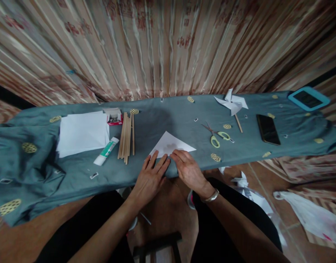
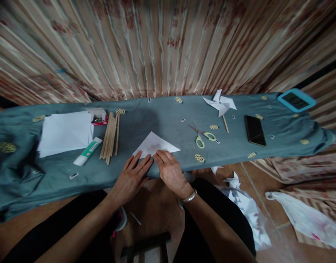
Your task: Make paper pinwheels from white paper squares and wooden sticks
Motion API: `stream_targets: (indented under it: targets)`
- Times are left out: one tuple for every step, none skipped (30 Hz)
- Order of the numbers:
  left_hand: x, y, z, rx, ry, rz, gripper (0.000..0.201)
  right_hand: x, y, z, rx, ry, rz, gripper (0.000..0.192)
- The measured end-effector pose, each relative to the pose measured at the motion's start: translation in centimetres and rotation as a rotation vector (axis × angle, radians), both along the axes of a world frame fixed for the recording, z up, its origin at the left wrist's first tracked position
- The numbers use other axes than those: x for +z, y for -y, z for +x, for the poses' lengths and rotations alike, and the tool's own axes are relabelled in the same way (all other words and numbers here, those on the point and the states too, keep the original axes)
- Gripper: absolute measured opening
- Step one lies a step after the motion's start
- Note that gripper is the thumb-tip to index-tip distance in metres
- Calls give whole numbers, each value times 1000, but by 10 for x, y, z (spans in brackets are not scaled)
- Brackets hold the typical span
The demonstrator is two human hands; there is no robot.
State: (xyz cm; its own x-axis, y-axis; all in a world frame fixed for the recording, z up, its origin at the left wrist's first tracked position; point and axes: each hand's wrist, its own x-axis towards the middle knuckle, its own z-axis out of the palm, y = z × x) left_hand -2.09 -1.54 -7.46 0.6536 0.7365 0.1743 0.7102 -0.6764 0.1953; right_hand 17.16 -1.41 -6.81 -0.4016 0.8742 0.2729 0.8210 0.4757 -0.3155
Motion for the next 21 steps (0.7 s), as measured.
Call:
stream_targets:
  targets:
    - [1,1,-3,-3,-8,-5,56,0,0,1,0,-1,4,41]
    - [1,2,-7,1,-15,-8,56,0,0,3,-5,-4,7,41]
    - [2,3,-11,9,-19,-8,55,0,0,6,-15,-8,9,41]
    - [2,4,-15,18,-20,-6,55,-1,0,8,-31,-11,10,40]
    - [3,5,-19,25,-19,-4,55,-1,0,11,-52,-13,10,39]
    - [3,6,-24,31,-18,-2,55,-2,1,15,-75,-15,14,38]
    - [4,8,-28,38,-20,-2,56,-4,1,20,-98,-16,18,37]
    - [5,9,-32,48,-25,-3,56,-5,2,24,-120,-17,24,37]
    - [7,11,-35,57,-30,-4,56,-7,3,30,-144,-16,35,36]
    - [8,12,-38,66,-36,-4,57,-8,4,35,-172,-12,48,36]
    - [9,13,-41,76,-41,-4,57,-9,4,41,-207,-4,63,36]
    - [11,14,-43,87,-40,-4,57,-10,4,47,-246,9,77,34]
    - [11,14,-44,95,-35,-5,56,-10,4,53,-286,24,89,33]
    - [12,14,-45,101,-27,-6,55,-10,3,59,-322,33,102,32]
    - [13,14,-45,106,-14,-7,54,-10,2,64,-351,32,114,32]
    - [13,13,-46,111,2,-6,51,-9,0,69,-372,16,127,32]
    - [13,12,-45,116,21,-1,49,-7,-3,71,-387,-13,140,32]
    - [14,11,-45,123,39,8,46,-6,-6,73,-394,-50,145,33]
    - [14,9,-44,133,57,21,43,-4,-9,72,-390,-87,139,35]
    - [15,8,-43,146,75,36,41,-3,-12,70,-379,-115,121,38]
    - [16,6,-42,156,91,49,40,-2,-16,66,-363,-130,93,42]
